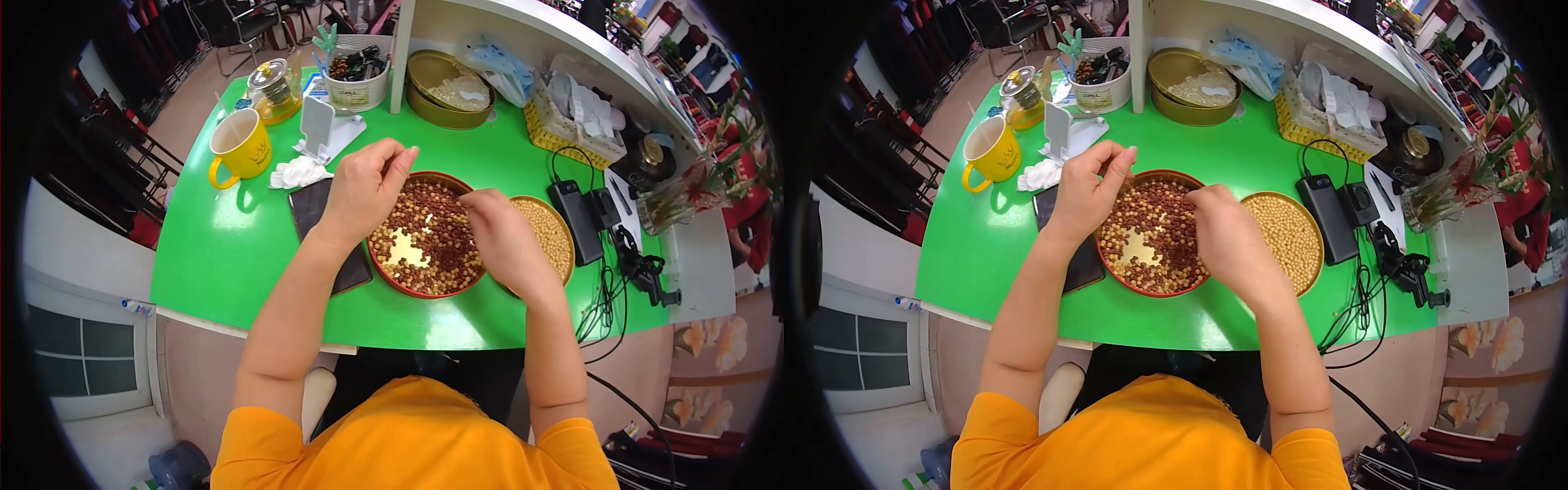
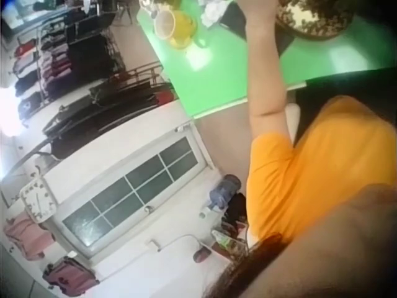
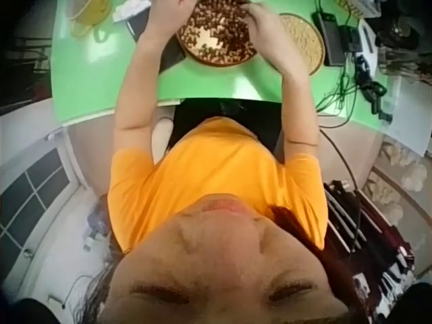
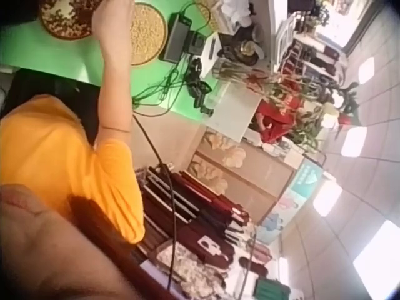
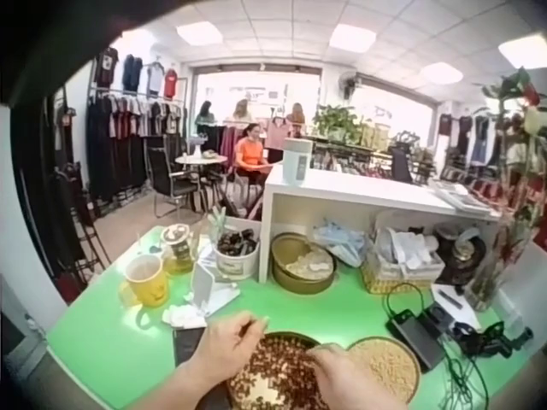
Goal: The person sorts through a mixture of beans by hand, picking individual light-colored beans from a red tin and placing them into a separate gold tray containing yellow soybeans.
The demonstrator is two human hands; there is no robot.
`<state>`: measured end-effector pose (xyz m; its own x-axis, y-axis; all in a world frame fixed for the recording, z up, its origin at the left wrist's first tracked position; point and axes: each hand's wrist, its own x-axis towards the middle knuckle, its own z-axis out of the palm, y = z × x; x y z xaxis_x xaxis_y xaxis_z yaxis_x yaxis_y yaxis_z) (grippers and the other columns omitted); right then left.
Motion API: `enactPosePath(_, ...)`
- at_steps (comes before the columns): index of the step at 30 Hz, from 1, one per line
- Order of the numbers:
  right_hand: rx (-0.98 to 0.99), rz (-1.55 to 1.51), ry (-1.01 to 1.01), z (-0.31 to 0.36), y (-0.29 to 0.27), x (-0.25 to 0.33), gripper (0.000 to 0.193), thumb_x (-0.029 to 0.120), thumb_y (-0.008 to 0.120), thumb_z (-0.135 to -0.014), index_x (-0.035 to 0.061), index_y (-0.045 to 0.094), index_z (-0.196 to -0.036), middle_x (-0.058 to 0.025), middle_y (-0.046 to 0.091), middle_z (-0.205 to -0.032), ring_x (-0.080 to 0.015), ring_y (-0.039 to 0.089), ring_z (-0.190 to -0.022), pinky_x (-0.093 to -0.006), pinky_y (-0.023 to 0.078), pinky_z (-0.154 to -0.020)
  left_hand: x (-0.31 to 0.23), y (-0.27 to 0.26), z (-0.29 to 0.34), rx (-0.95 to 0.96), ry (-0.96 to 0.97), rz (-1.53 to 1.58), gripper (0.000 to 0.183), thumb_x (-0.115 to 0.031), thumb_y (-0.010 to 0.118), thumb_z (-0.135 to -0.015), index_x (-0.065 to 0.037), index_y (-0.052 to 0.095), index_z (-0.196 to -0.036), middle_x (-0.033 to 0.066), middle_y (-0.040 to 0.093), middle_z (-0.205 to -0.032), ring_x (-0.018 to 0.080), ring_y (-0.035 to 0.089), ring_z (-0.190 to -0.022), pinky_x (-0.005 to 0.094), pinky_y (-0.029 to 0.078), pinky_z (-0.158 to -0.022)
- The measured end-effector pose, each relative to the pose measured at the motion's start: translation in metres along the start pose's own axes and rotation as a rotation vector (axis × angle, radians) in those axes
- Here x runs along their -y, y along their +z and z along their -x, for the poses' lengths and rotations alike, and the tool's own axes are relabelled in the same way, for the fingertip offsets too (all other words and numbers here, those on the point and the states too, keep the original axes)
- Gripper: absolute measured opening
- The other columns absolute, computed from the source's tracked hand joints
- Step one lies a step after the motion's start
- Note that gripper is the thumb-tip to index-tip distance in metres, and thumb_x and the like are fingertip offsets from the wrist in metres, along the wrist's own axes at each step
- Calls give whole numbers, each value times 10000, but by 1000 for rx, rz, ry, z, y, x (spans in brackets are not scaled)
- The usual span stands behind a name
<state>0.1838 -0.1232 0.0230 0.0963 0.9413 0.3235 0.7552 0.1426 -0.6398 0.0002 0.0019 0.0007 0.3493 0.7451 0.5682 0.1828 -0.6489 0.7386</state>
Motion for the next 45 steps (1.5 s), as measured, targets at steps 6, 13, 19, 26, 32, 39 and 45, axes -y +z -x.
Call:
enactPosePath(6, 290, 279, -97, -10, 29, 3, 272, -44, 568, -829, -53, 669, -1082, -216, 652, -1096, -384, 622, -1038, -441, 502, -903, -1, -2, -2, -27, -17, -6, 250, -196, 646, -966, 12, 619, -830, 172, 609, -694, 331, 590, -608, 402, 458, -565)
enactPosePath(13, 225, 192, -116, -43, 36, 12, 188, -35, 588, -821, -43, 684, -983, -224, 654, -1014, -394, 624, -956, -461, 497, -856, -8, -12, -10, -5, 25, -26, 234, -192, 647, -959, -2, 606, -831, 178, 607, -706, 364, 602, -643, 429, 461, -576)
enactPosePath(19, 238, 160, -251, -62, 53, 3, 59, -44, 543, -799, -36, 596, -824, -256, 612, -889, -429, 616, -902, -517, 492, -793, -18, -22, -16, -63, 117, -63, 232, -174, 642, -960, 14, 600, -830, 170, 605, -709, 323, 592, -627, 402, 458, -571)
enactPosePath(26, 323, 177, -204, -46, 51, 16, 75, 9, 583, -839, -27, 628, -887, -257, 622, -907, -432, 629, -899, -522, 498, -782, -20, -21, 1, -66, 105, -62, 226, -162, 643, -958, 19, 602, -829, 182, 589, -715, 327, 583, -606, 399, 455, -562)
enactPosePath(32, 283, 147, -273, -42, 61, 21, 136, 26, 620, -867, -20, 656, -990, -251, 647, -936, -400, 657, -881, -461, 530, -769, -13, -33, 9, -120, 99, -91, 226, -173, 636, -959, 1, 602, -820, 176, 602, -730, 351, 594, -632, 421, 460, -567)
enactPosePath(39, 118, -490, 340, 8, 22, 23, 191, -22, 611, -902, -11, 658, -1087, -176, 669, -941, -296, 675, -872, -366, 541, -796, -16, -39, 26, -112, 112, -91, 236, -183, 636, -957, -9, 588, -805, 173, 587, -723, 372, 591, -660, 434, 456, -578)
enactPosePath(45, -146, 225, 9, 47, -24, -23, 143, -5, 611, -935, -28, 648, -1072, -123, 689, -886, -168, 662, -817, -300, 541, -747, -18, -29, 26, -127, 119, -25, 247, -185, 635, -960, -9, 583, -795, 172, 563, -703, 372, 574, -651, 430, 451, -581)
